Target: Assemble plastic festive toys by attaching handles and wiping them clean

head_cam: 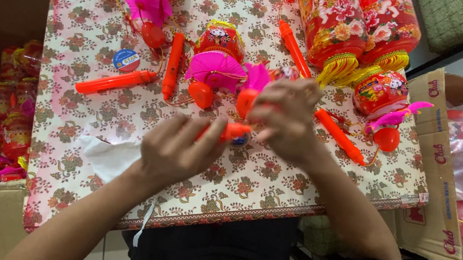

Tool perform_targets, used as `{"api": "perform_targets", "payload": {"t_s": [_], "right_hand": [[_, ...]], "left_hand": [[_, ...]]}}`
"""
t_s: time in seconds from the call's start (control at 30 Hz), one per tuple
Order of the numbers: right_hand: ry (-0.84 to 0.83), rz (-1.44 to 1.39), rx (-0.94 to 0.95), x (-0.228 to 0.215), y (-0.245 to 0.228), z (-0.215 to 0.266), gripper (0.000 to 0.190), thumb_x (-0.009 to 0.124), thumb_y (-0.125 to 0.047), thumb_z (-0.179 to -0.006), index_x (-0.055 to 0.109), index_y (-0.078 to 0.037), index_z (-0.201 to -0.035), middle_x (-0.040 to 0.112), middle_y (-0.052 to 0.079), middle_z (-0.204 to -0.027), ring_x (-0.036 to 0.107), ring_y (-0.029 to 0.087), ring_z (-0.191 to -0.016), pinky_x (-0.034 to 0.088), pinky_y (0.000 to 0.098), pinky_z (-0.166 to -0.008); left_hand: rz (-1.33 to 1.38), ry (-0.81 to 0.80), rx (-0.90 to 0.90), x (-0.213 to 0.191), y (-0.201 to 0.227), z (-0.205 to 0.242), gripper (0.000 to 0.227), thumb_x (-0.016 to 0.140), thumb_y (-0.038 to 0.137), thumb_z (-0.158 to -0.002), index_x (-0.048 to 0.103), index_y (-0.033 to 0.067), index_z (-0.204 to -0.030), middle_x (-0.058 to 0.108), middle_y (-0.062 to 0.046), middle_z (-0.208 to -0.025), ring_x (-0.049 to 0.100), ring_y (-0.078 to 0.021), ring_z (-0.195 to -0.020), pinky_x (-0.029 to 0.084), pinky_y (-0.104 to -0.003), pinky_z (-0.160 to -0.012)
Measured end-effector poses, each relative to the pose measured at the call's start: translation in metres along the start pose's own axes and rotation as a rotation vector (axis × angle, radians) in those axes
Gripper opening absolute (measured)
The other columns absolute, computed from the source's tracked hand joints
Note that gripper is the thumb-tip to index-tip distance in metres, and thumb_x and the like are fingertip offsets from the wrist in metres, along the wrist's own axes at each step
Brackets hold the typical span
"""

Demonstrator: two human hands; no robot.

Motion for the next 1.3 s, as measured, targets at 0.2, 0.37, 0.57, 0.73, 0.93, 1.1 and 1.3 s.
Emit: {"api": "perform_targets", "payload": {"t_s": [0.2, 0.37, 0.57, 0.73, 0.93, 1.1, 1.3], "right_hand": [[-0.177, -0.046, 0.233, -0.020, 0.062, -0.003, 0.070, 0.024, -0.060, -0.110, 0.060, -0.007, -0.137, 0.061, 0.015, -0.121, 0.056, 0.031, -0.117, 0.030, 0.0435, -0.099], [-0.849, -0.136, 0.694, 0.020, 0.089, 0.029, 0.115, 0.085, -0.059, -0.070, 0.035, -0.002, -0.155, 0.048, 0.036, -0.148, 0.045, 0.057, -0.136, 0.035, 0.0712, -0.110], [-0.626, -0.122, 0.544, 0.011, 0.083, 0.020, 0.100, 0.093, -0.049, -0.067, 0.053, -0.001, -0.145, 0.060, 0.031, -0.132, 0.058, 0.054, -0.123, 0.044, 0.0661, -0.105], [-0.422, -0.153, 0.517, -0.007, 0.093, 0.026, 0.099, 0.098, -0.052, -0.059, 0.058, -0.013, -0.141, 0.067, 0.021, -0.121, 0.066, 0.046, -0.110, 0.052, 0.0578, -0.100], [-0.210, -0.224, 0.605, -0.024, 0.082, 0.002, 0.104, 0.092, -0.067, -0.057, 0.057, -0.011, -0.138, 0.072, 0.018, -0.105, 0.073, 0.037, -0.098, 0.055, 0.0480, -0.093], [-0.199, -0.677, 0.674, 0.036, 0.047, -0.003, 0.091, 0.068, -0.076, -0.076, 0.059, -0.006, -0.133, 0.072, 0.019, -0.111, 0.072, 0.033, -0.101, 0.054, 0.0500, -0.098], [-0.304, -0.747, 0.680, 0.087, 0.006, -0.028, 0.098, 0.032, -0.083, -0.090, 0.048, -0.003, -0.146, 0.060, 0.021, -0.114, 0.059, 0.036, -0.104, 0.045, 0.0528, -0.094]], "left_hand": [[0.120, -0.120, -0.241, 0.020, -0.043, 0.021, 0.032, 0.065, 0.030, -0.097, 0.076, 0.0110, -0.121, 0.069, -0.011, -0.077, 0.064, -0.0198, -0.061, 0.051, -0.026, -0.048], [0.315, -0.166, -0.519, 0.027, -0.073, 0.032, 0.036, 0.048, 0.033, -0.107, 0.070, 0.0094, -0.123, 0.060, -0.013, -0.071, 0.068, -0.0372, -0.067, 0.053, -0.046, -0.059], [0.436, -0.184, -0.700, 0.042, -0.087, 0.049, 0.057, 0.045, 0.062, -0.103, 0.065, 0.0107, -0.118, 0.058, -0.012, -0.062, 0.067, -0.0369, -0.060, 0.052, -0.047, -0.061], [0.699, -0.095, -0.797, 0.047, -0.098, 0.052, 0.051, 0.035, 0.048, -0.110, 0.065, 0.0082, -0.102, 0.050, -0.009, -0.050, 0.054, -0.0237, -0.042, 0.044, -0.036, -0.048], [1.125, 0.023, -0.969, 0.055, -0.106, 0.054, 0.060, 0.021, 0.054, -0.108, 0.057, 0.0116, -0.087, 0.045, -0.001, -0.043, 0.048, -0.0127, -0.034, 0.041, -0.024, -0.039], [1.371, 0.047, -0.954, 0.055, -0.086, 0.046, 0.056, 0.027, 0.062, -0.103, 0.047, 0.0109, -0.106, 0.051, -0.001, -0.073, 0.058, -0.0118, -0.063, 0.055, -0.027, -0.061], [1.408, 0.108, -0.781, 0.042, -0.086, 0.037, 0.067, 0.073, 0.024, -0.094, 0.033, 0.0071, -0.145, 0.056, -0.013, -0.132, 0.056, -0.0269, -0.125, 0.045, -0.052, -0.110]]}}
Point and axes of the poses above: each hand's wrist, its own z-axis away from the middle knuckle, its own x-axis out of the palm, y = z × x, the point moved 10 cm from there along -z, towards the middle knuckle
